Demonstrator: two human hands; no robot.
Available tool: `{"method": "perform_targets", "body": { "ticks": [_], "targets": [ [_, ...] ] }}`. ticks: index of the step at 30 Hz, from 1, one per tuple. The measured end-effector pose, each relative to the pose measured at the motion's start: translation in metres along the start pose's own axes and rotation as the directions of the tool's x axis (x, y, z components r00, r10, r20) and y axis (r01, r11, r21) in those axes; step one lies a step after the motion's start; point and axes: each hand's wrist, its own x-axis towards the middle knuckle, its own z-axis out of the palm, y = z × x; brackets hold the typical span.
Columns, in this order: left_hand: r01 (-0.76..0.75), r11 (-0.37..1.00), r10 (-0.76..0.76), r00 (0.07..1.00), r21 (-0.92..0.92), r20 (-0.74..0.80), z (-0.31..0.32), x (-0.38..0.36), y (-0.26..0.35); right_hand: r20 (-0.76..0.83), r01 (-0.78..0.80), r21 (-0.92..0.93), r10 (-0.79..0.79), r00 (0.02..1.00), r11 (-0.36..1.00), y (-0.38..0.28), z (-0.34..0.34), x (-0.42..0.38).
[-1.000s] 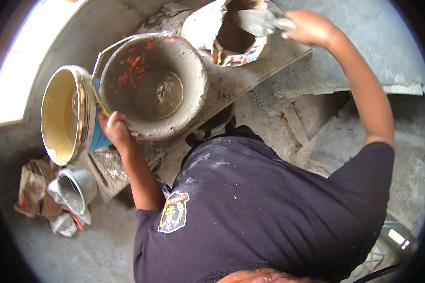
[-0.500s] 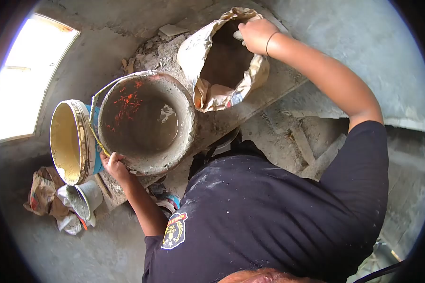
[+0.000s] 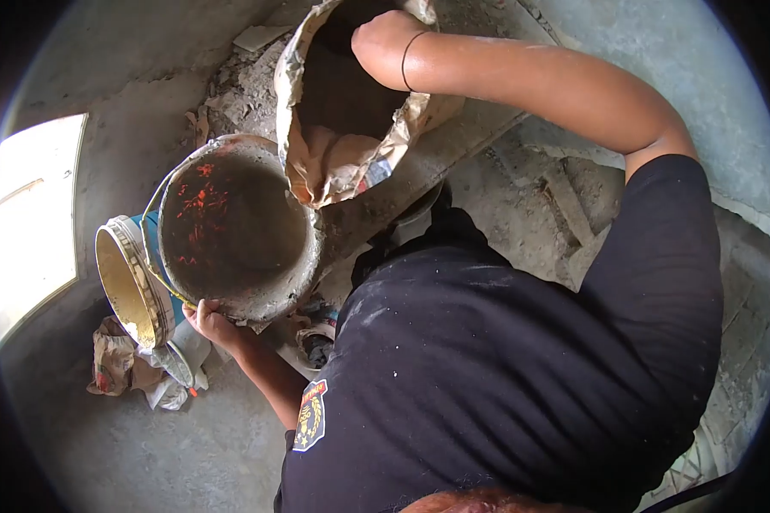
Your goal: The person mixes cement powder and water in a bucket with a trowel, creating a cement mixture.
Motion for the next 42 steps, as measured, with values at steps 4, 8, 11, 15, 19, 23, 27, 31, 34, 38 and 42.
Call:
{"method": "perform_targets", "body": {
  "ticks": [4,8,11,15,19,23,27,31,34,38,42],
  "targets": [
    [-0.132,0.986,0.126,0.99,0.102,0.055,-0.007,0.013,-0.005,0.102,0.003,-0.027,0.0,0.995,1.0,-0.006,0.004,0.001],
    [-0.054,0.999,0.054,0.997,0.0,0.055,0.011,0.007,0.016,0.187,0.044,-0.077,-0.029,0.982,0.996,-0.006,-0.024,-0.016],
    [0.04,0.99,-0.038,0.999,-0.138,0.021,0.033,-0.008,0.039,0.168,0.04,-0.081,-0.026,0.986,0.996,-0.006,-0.024,-0.022],
    [0.047,0.993,-0.045,0.999,-0.109,0.022,0.038,-0.012,0.042,0.158,0.119,-0.018,-0.115,0.981,0.993,0.001,-0.023,-0.028],
    [0.029,0.991,-0.027,1.0,-0.13,0.015,0.035,-0.012,0.038,0.152,0.209,0.071,-0.218,0.964,0.975,-0.008,-0.018,-0.043],
    [0.019,0.991,-0.011,0.998,-0.136,0.06,0.037,-0.013,0.041,0.186,0.208,0.079,-0.22,0.958,0.975,-0.018,-0.024,-0.046],
    [0.036,0.993,-0.035,0.999,-0.111,0.005,0.03,-0.011,0.037,0.245,0.226,0.15,-0.258,0.935,0.962,-0.024,-0.018,-0.037],
    [-0.021,1.0,0.021,1.0,-0.003,0.014,0.027,-0.007,0.031,0.193,0.232,0.214,-0.273,0.942,0.949,-0.022,-0.019,-0.033],
    [-0.017,0.999,0.019,0.999,-0.044,0.03,0.025,-0.005,0.028,0.212,0.207,0.279,-0.271,0.939,0.938,-0.016,-0.027,-0.035],
    [-0.058,0.998,0.058,0.998,-0.001,0.018,0.027,-0.005,0.029,0.213,0.182,0.36,-0.27,0.939,0.915,-0.01,-0.034,-0.035],
    [0.005,0.996,-0.004,1.0,-0.091,0.006,0.033,-0.007,0.038,0.235,0.198,0.319,-0.28,0.931,0.927,-0.005,-0.048,-0.037]
  ]
}}
